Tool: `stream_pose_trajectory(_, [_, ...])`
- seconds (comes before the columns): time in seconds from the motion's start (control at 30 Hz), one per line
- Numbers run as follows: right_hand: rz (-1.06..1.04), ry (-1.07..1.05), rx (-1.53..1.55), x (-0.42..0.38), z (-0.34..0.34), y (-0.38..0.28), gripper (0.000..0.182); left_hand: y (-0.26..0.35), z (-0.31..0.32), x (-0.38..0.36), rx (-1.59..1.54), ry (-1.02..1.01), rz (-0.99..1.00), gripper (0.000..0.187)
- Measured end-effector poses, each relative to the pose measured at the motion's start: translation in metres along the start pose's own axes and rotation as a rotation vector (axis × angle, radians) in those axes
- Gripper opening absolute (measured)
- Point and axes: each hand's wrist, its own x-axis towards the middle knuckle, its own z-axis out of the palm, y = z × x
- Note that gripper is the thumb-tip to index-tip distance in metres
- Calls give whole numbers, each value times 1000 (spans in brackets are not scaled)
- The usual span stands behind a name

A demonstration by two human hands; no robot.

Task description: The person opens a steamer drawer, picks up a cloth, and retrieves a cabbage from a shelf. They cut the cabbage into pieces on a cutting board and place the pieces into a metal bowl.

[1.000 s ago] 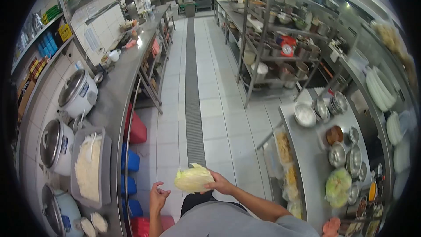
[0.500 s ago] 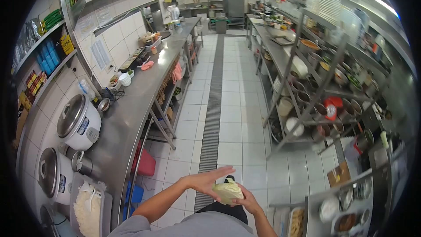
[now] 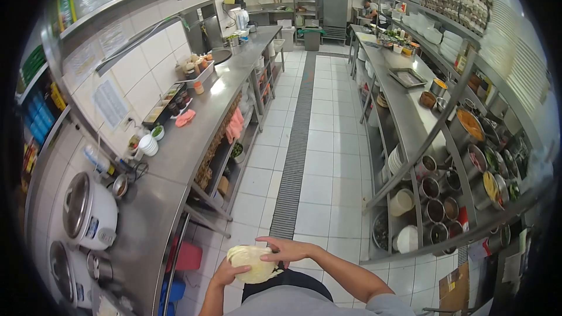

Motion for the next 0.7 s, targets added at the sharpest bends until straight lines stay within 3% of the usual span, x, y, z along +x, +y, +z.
stream_pose_trajectory(0.03, [23,-20,12,13,-26,0,83,-4,-8,15,-194,85,-12,66])
stream_pose_trajectory(0.07, [23,-14,19,24,-50,5,83,-4,-12,33,-192,78,-17,66])
stream_pose_trajectory(0.13, [15,150,30,43,-97,20,94,-1,-21,73,-507,283,-26,61])
stream_pose_trajectory(0.17, [44,226,39,48,-119,30,92,-1,-33,97,-504,315,-19,57])
stream_pose_trajectory(0.2, [46,234,54,55,-143,47,92,4,-48,124,-499,307,-33,57])
stream_pose_trajectory(0.27, [211,479,-157,63,-179,85,80,27,-73,187,-495,233,-58,56])
stream_pose_trajectory(0.37, [292,619,-64,58,-210,127,80,81,-95,295,-425,114,-116,53])
stream_pose_trajectory(0.4, [297,630,-42,63,-206,165,80,101,-101,330,-380,50,-147,53])
stream_pose_trajectory(0.43, [247,675,-213,76,-198,213,77,113,-107,365,-364,31,-168,53])
stream_pose_trajectory(0.47, [200,723,-384,88,-202,237,75,121,-110,406,-328,2,-151,52])
stream_pose_trajectory(0.5, [209,748,-356,90,-218,225,75,130,-112,444,-293,-29,-133,52])
stream_pose_trajectory(0.57, [96,819,21,78,-258,196,53,153,-108,515,-283,-73,-154,52])
stream_pose_trajectory(0.6, [105,839,41,82,-283,200,53,163,-104,551,-288,-90,-150,51])
stream_pose_trajectory(0.7, [112,1002,149,104,-359,203,28,177,-98,649,-352,-105,-140,50])
